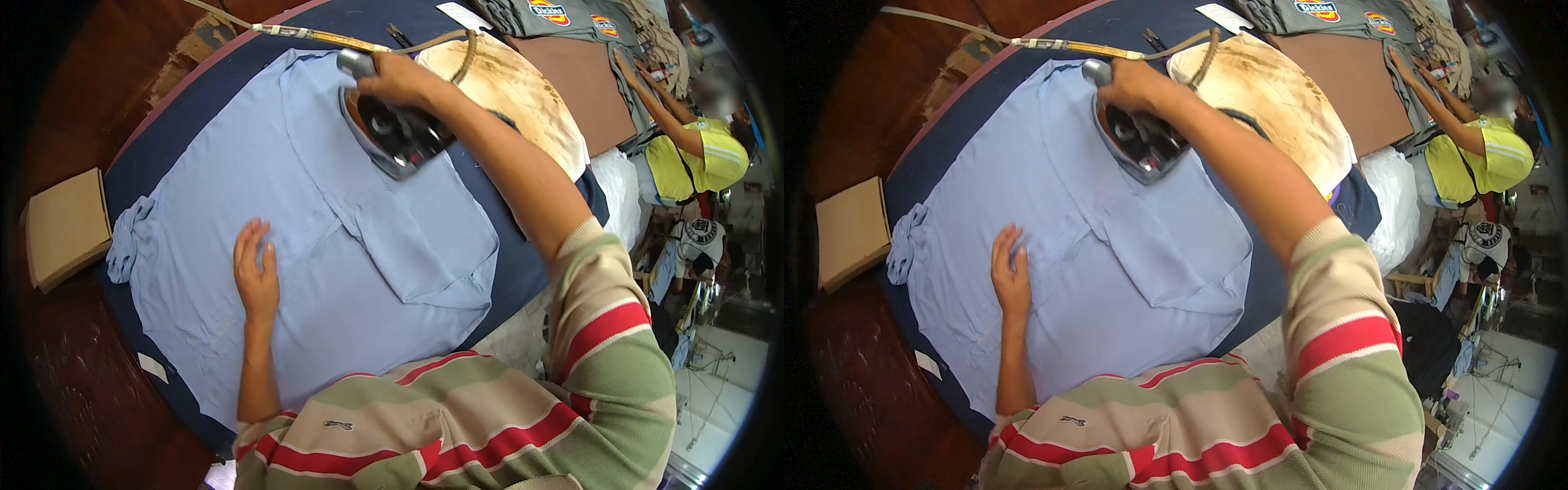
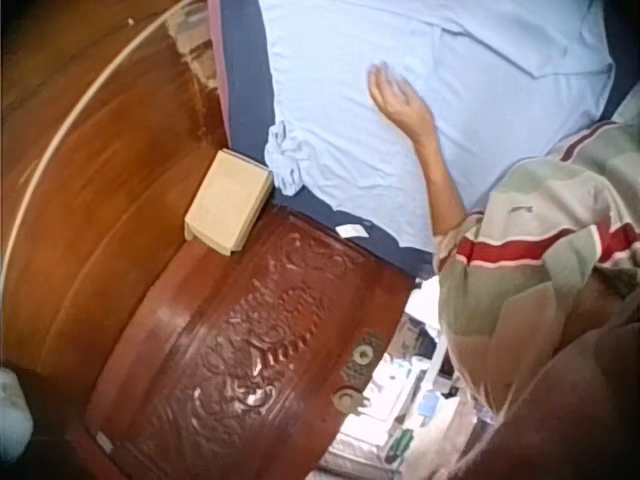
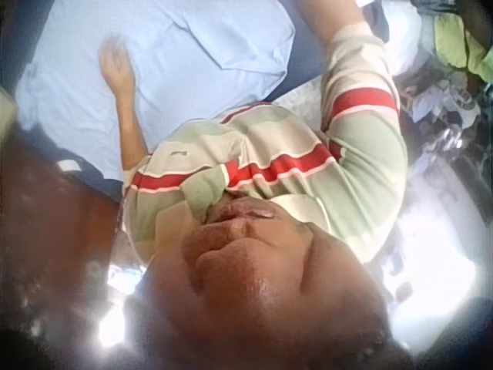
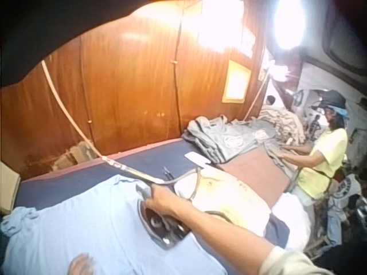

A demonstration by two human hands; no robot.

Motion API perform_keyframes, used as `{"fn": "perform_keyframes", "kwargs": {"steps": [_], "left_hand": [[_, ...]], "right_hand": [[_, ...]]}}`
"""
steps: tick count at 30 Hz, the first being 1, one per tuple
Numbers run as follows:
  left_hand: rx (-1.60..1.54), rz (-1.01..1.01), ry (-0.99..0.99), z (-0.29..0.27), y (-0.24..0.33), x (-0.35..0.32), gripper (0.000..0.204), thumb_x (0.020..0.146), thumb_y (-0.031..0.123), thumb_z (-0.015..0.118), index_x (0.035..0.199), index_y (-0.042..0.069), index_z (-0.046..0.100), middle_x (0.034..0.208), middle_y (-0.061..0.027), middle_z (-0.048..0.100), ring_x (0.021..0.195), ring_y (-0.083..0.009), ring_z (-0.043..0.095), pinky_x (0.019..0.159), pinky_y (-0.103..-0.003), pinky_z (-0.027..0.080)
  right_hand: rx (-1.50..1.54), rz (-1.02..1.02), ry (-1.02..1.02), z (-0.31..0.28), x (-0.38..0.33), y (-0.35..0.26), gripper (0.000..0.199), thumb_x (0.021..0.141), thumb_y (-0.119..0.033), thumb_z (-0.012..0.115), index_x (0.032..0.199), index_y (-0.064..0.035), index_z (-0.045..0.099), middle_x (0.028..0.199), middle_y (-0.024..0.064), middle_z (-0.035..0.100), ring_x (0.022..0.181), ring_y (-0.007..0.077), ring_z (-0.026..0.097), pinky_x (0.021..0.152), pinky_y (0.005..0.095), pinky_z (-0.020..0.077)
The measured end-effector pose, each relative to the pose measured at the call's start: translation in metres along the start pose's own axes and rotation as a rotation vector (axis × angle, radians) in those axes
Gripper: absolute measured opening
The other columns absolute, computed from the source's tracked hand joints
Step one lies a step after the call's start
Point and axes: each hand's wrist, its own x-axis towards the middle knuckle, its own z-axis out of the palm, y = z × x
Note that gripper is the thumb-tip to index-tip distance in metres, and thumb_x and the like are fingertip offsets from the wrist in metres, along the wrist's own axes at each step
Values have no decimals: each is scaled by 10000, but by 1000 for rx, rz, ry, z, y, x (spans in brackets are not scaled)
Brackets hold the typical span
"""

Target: The person irons a blue shirt on a padded workstation, smoothing the fabric by hand and then pressing it with a steam iron, before carrying the shirt to a stack of finished garments.

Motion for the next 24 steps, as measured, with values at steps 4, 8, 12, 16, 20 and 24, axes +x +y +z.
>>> {"fn": "perform_keyframes", "kwargs": {"steps": [4,8,12,16,20,24], "left_hand": [[-109,-234,20,0,15,-53,252,859,68,510,1081,-7,603,1199,-137,532,1133,-274,486,969,-352,376],[2,-72,-55,27,40,-67,246,826,63,549,1062,37,615,1176,-88,552,1055,-252,527,946,-360,366],[5,240,-170,53,59,-51,216,821,85,556,1025,60,621,1102,-73,593,1015,-236,544,908,-374,353],[-25,350,-153,76,65,-8,204,830,99,543,1017,72,621,1036,-61,622,977,-220,558,879,-365,359],[-60,557,-182,122,69,55,201,832,97,534,1013,53,609,1046,-76,632,980,-224,577,830,-354,397],[59,768,-279,182,84,107,221,826,123,554,1034,82,616,1067,-55,625,1001,-217,573,825,-379,421]], "right_hand": [[-69,73,58,-6,55,-8,509,670,-370,648,980,33,633,957,232,636,896,333,631,785,365,495],[-60,29,-42,-7,42,-5,502,714,-331,627,1061,26,565,887,181,628,745,280,626,701,366,497],[-57,6,-146,-17,-35,1,485,740,-329,610,1057,27,519,880,183,606,787,271,605,713,368,476],[-66,-19,-139,-47,-137,10,494,786,-333,593,1115,25,504,959,204,589,902,280,571,811,353,434],[30,179,0,-59,-219,18,518,763,-326,614,1104,45,493,946,218,605,886,289,594,787,361,458],[102,398,-46,-57,-263,26,512,776,-266,620,1169,22,463,945,208,600,891,273,592,783,345,458]]}}
